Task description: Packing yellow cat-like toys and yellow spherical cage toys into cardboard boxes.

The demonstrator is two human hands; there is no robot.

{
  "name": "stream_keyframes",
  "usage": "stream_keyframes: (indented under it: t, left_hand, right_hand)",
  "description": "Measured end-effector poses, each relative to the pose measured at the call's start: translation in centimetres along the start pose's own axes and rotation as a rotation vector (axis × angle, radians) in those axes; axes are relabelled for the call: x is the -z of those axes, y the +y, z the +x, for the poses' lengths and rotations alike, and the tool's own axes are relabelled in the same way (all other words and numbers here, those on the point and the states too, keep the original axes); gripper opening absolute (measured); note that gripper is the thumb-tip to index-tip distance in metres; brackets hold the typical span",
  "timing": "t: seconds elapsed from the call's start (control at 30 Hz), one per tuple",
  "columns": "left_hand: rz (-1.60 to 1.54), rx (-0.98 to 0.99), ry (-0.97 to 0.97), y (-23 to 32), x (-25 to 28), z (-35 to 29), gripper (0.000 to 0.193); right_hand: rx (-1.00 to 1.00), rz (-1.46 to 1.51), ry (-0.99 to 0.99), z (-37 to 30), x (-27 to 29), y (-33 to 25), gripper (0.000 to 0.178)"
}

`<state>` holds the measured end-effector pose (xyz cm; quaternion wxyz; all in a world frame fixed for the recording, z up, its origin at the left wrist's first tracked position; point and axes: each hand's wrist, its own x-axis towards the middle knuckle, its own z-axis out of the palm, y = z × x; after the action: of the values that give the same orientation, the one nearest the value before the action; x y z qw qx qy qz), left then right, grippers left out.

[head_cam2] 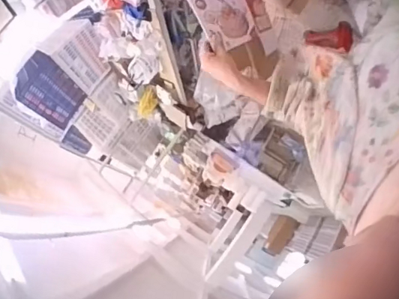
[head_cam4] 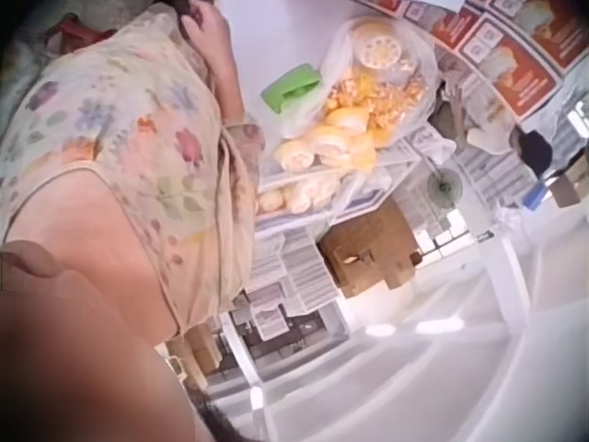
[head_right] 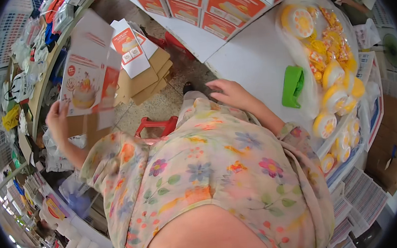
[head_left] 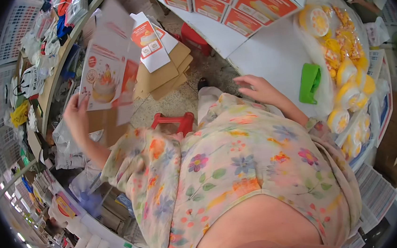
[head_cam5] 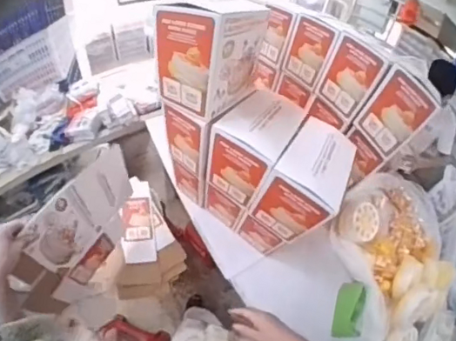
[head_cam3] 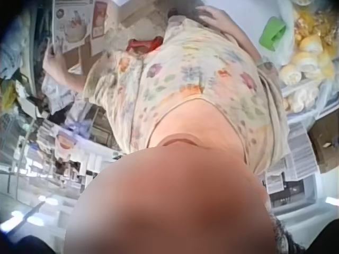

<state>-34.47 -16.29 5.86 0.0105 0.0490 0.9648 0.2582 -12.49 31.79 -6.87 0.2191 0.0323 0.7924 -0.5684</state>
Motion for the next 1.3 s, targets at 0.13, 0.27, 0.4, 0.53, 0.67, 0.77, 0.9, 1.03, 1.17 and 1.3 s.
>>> stream_keyframes:
  t: [0.13,0.27,0.4,0.53,0.67,0.77,0.9,1.03,1.17,1.3]
  left_hand:
    - [0.673,-0.523,-0.045,19.5,2.5,-7.6,0.014]
    - [0.68,-1.015,-0.177,31.2,-3.6,-11.0,0.003]
    - [0.726,-1.275,-0.122,38.9,-7.2,-15.1,0.008]
    - [0.325,-1.269,0.63,40.1,-9.0,-16.7,0.036]
    - [-0.68,-0.588,0.69,34.8,-16.0,-11.4,0.059]
    - [-1.103,-0.279,0.141,35.5,-21.1,-11.5,0.041]
    - [-1.148,-0.409,-0.006,35.4,-24.6,-10.9,0.027]
    - [-1.246,-0.439,-0.042,35.6,-26.5,-11.2,0.026]
    - [-1.515,-0.259,-0.186,36.7,-27.1,-12.3,0.032]
    - [-1.282,-0.354,-0.419,37.9,-27.9,-14.7,0.04]
  right_hand:
    - [0.632,-0.398,0.283,-0.8,1.1,-5.7,0.046]
    - [0.81,-0.484,0.643,-3.6,3.0,-8.9,0.041]
    - [0.545,-0.206,0.382,-7.8,5.0,-5.9,0.029]
    - [0.318,0.16,0.591,-12.6,8.2,0.1,0.02]
    - [0.321,0.567,0.762,-16.1,8.7,5.5,0.021]
    - [0.262,0.428,0.695,-17.5,9.7,7.5,0.021]
    - [0.366,0.563,0.708,-19.9,11.6,6.4,0.024]
    - [0.405,0.545,0.748,-20.8,12.3,7.2,0.028]
    - [0.329,0.479,1.066,-18.9,9.7,5.8,0.029]
    - [0.383,0.424,1.287,-16.6,8.5,4.5,0.033]
